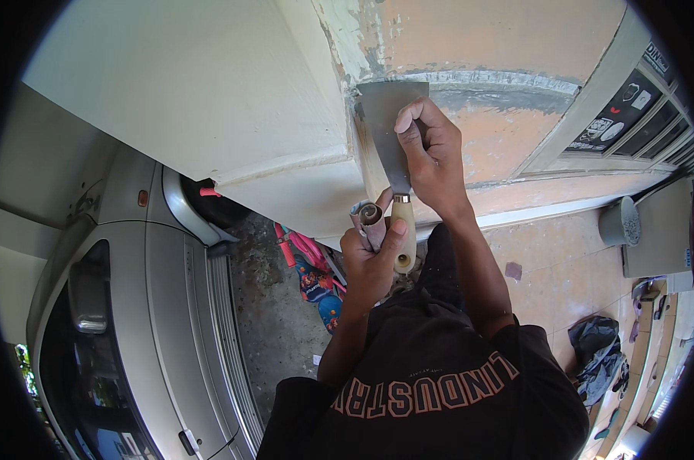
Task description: Scraping and sanding the lower portion of a wall pillar using a putty knife and sandpaper.
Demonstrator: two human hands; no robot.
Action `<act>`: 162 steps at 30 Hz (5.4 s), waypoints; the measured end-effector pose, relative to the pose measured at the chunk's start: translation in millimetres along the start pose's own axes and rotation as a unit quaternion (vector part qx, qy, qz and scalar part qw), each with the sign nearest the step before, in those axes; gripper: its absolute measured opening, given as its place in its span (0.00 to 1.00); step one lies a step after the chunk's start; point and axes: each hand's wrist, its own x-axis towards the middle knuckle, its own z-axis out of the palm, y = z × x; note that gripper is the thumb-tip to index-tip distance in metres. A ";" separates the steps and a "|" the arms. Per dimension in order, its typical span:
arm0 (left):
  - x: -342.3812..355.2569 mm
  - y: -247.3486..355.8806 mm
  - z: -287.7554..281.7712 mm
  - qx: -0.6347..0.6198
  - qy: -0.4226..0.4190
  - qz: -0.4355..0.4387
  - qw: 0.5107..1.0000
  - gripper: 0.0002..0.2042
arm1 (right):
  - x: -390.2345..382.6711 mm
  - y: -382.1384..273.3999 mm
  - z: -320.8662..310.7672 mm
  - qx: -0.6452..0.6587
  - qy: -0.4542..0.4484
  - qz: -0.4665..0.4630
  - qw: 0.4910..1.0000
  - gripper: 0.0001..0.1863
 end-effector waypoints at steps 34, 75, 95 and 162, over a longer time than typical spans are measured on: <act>4.6 -46.1 32.7 -0.017 0.100 0.016 0.995 0.24 | 5.7 20.4 0.8 -0.016 -0.005 -0.040 0.999 0.06; -2.1 -32.1 19.4 -0.146 0.071 -0.075 0.984 0.24 | 7.5 10.6 9.3 -0.007 0.015 -0.016 1.000 0.05; -2.6 -34.4 30.8 -0.056 0.037 -0.013 0.998 0.18 | 11.0 7.3 9.2 -0.057 0.052 -0.029 0.997 0.07; 13.0 -15.4 76.0 -0.143 0.013 0.026 0.989 0.08 | -114.4 -46.1 -74.1 -0.349 0.030 0.091 0.932 0.26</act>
